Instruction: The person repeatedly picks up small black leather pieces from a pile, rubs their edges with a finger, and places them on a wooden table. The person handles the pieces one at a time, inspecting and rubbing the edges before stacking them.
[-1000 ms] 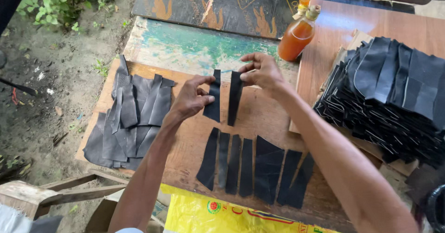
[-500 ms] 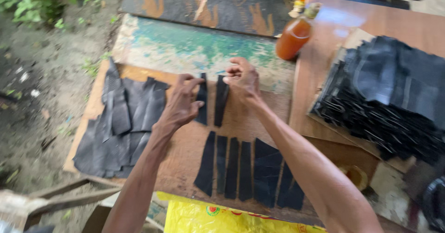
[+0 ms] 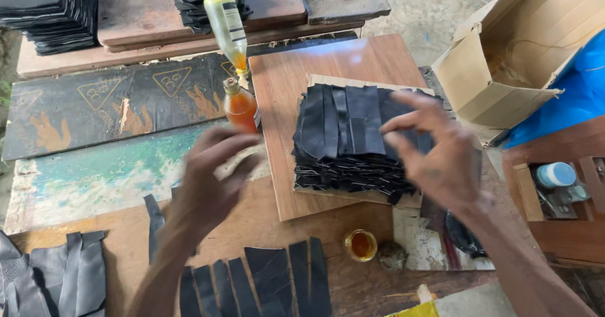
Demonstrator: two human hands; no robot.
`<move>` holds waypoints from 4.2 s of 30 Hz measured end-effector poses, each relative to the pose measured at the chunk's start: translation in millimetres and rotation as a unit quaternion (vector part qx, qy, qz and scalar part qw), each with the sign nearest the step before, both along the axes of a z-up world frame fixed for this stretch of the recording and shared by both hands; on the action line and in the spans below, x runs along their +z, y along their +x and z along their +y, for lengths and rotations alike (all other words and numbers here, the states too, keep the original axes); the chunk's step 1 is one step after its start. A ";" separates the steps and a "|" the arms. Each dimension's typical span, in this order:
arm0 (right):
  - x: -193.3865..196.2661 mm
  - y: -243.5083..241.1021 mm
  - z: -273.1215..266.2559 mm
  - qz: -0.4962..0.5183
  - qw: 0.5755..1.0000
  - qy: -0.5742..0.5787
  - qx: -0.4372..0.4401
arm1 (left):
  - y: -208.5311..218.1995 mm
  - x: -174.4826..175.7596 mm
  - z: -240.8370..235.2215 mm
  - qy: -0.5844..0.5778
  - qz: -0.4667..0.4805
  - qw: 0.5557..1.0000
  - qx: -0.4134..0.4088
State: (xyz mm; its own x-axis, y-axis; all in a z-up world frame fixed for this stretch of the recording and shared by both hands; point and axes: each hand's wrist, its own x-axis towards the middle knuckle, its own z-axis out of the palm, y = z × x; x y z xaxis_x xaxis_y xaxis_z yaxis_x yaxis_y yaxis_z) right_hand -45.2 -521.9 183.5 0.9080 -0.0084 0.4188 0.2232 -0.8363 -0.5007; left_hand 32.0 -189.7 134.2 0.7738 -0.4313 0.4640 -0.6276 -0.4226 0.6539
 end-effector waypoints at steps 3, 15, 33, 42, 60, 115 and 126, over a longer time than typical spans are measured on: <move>-5.8 -3.0 -34.4 0.112 0.984 0.103 -0.097 | 48.2 8.5 -108.8 0.055 0.017 0.995 -0.086; -38.8 11.4 -49.8 0.102 0.990 0.092 0.021 | 118.2 10.4 -223.0 0.389 0.147 0.905 -0.095; -42.1 -3.0 -51.6 0.030 0.997 0.074 0.019 | 93.3 47.4 -159.8 -0.146 -0.003 0.980 -0.137; -92.7 -135.9 4.0 0.065 0.993 -0.034 0.098 | -94.6 -16.7 -39.2 -0.437 0.356 0.821 -0.087; -104.2 -145.8 24.1 0.092 0.982 -0.133 0.100 | -165.9 -50.3 -18.4 -0.398 0.416 0.817 -0.011; -102.7 -145.2 106.3 -0.020 0.925 0.372 0.080 | -187.4 -57.3 -63.2 -0.472 0.391 0.779 -0.133; -94.7 -146.1 112.5 -0.080 0.958 0.264 0.081 | -181.2 -55.1 -63.6 -0.475 0.347 0.802 -0.105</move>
State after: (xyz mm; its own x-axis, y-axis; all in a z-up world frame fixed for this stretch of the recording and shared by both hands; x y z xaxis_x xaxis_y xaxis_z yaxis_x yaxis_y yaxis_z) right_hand -191.3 -409.4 88.8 0.8396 -0.1216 0.5295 0.4388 -0.4229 -0.7929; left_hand -149.2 -253.2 79.0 0.9443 -0.2933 0.1495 0.0348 0.5404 0.8407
